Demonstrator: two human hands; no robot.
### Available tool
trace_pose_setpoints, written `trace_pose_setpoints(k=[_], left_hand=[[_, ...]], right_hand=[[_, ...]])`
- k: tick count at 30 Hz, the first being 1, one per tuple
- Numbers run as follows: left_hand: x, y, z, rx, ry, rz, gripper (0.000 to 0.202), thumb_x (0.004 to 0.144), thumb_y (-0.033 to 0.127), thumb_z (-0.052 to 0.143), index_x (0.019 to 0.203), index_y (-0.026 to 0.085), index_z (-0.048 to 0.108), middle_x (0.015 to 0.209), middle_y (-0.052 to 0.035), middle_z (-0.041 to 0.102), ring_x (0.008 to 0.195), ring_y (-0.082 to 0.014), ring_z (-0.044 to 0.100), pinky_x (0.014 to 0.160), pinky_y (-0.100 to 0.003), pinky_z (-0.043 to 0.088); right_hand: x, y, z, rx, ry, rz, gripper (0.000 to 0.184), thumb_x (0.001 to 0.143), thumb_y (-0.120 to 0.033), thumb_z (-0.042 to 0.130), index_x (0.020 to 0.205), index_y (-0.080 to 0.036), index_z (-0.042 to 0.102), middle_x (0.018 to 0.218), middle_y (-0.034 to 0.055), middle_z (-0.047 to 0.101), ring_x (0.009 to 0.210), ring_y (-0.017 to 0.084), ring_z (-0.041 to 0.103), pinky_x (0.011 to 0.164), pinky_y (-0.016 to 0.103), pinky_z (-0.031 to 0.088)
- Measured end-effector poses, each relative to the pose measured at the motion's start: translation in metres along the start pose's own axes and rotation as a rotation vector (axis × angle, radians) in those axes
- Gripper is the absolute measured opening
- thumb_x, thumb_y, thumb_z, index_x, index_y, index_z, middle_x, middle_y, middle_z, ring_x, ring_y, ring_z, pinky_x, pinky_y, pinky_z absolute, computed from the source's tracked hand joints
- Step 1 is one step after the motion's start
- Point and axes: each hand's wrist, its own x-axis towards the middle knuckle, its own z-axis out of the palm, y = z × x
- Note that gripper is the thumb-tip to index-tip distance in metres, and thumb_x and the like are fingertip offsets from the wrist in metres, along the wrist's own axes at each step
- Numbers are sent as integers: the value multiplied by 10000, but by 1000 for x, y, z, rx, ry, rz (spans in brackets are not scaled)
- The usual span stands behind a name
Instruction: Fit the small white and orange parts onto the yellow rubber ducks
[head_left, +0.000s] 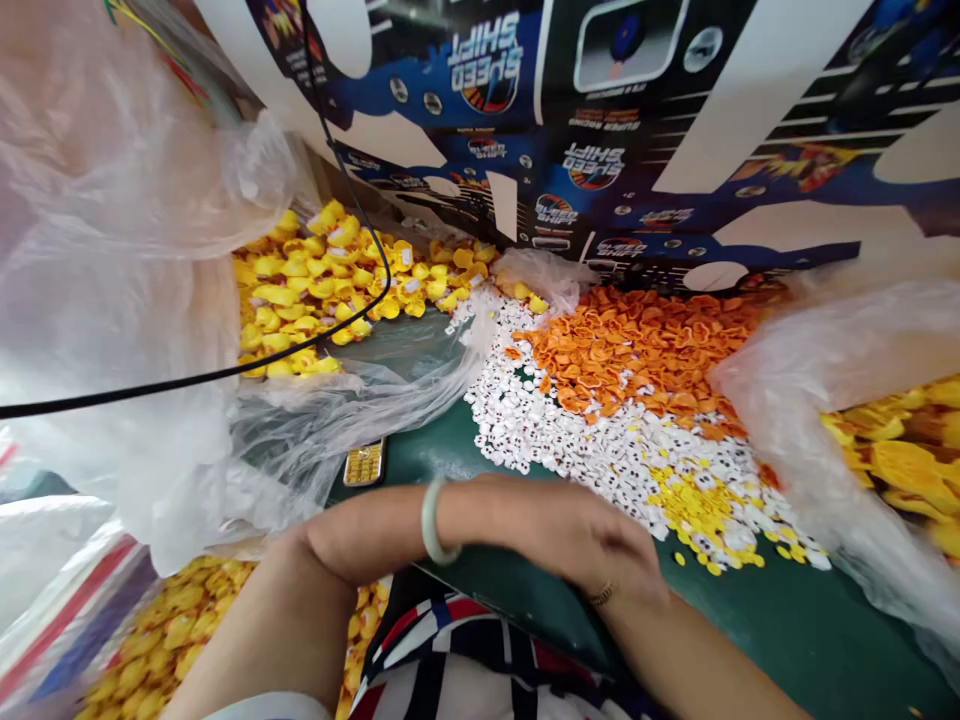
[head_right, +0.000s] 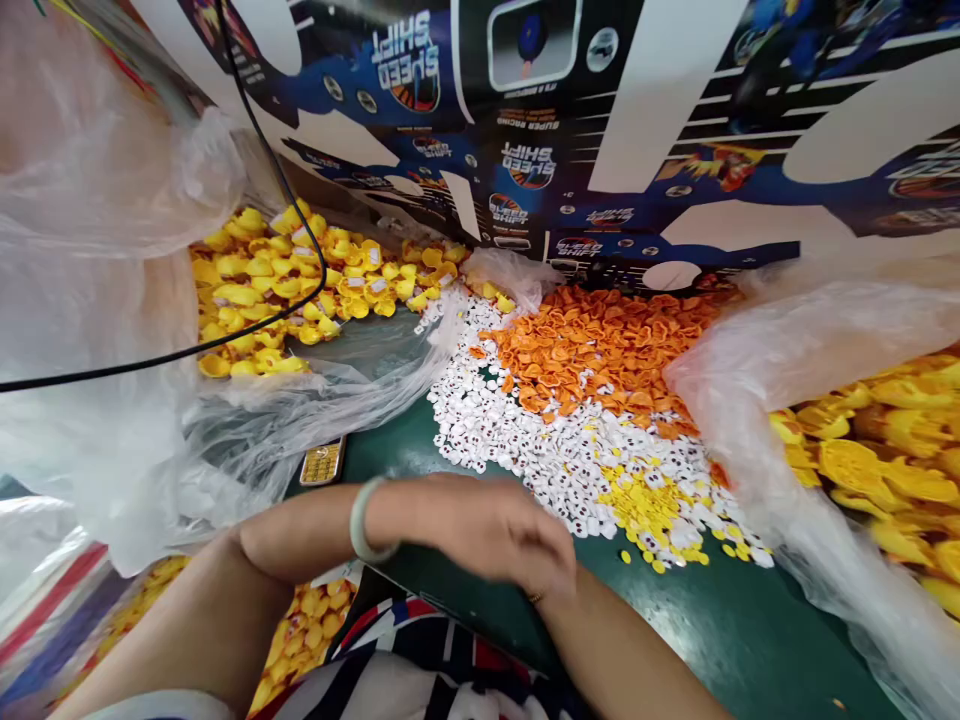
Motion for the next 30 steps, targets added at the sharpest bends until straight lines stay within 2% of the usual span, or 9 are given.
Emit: trace_pose_setpoints(k=[3,6,8,11,15,19,22,27,30], left_hand=[[-12,1,-95,263,655,-36,280,950,407,520,1048,196,676,1014,-59,702,915,-173,647,844,-304,510],[-23,-19,-181,769,1165,-227,306,941,260,498,1201,167,630,1213,-136,633,1156,-273,556,1010,-433,429],[-34,-37,-222,1024,1240,-459,445,882,189,543,1322,130,564,1391,-187,519,1327,-344,415,1092,-485,344],[-54,-63,-256,1208,1110,-752,538,842,147,535,1377,95,524,1529,-225,361,1397,-415,292,1103,-553,281],[-69,-78,-268,1263,1065,-866,463,811,117,519,1261,35,586,1438,-272,420,1298,-430,376,1027,-538,350],[-76,-69,-262,1115,1102,-893,487,708,167,655,1166,7,613,1378,-281,431,1276,-430,384,1029,-487,374],[-90,-55,-251,953,1034,-891,440,614,243,756,1003,58,665,1264,-213,537,1169,-368,508,985,-407,431],[-126,-39,-220,771,1018,-878,368,602,373,790,851,143,650,813,-64,663,801,-257,648,734,-333,520],[-140,-39,-198,765,1120,-826,269,685,332,723,865,157,624,1078,-107,680,1027,-280,645,868,-366,512]], right_hand=[[-2,-1,2,3,3,-6,186,951,-267,565,1036,-241,729,857,2,737,749,159,698,579,225,561],[-2,-3,2,-4,-11,-35,186,948,-235,548,1030,-216,713,852,2,719,698,113,666,633,211,538],[-2,-4,1,-4,-12,-53,193,950,-243,537,1027,-211,711,855,8,716,699,110,655,662,220,530],[-1,-5,-1,-5,-10,-63,200,951,-257,530,1022,-212,711,839,9,708,701,116,647,686,233,523],[0,-3,-2,24,-7,-51,200,951,-277,532,1021,-217,710,856,9,708,704,116,647,683,232,516],[-2,-1,0,45,2,-43,198,948,-281,536,1017,-220,711,839,7,703,699,119,643,681,234,510],[-2,-1,0,51,0,-31,193,942,-286,543,1009,-223,713,835,6,701,698,120,636,673,235,504],[-3,-3,0,68,-44,28,211,950,-310,526,1005,-215,706,817,3,682,661,109,615,634,229,488],[-4,-1,2,129,-60,116,206,945,-326,529,1012,-219,691,793,-3,658,607,99,588,555,218,469]])
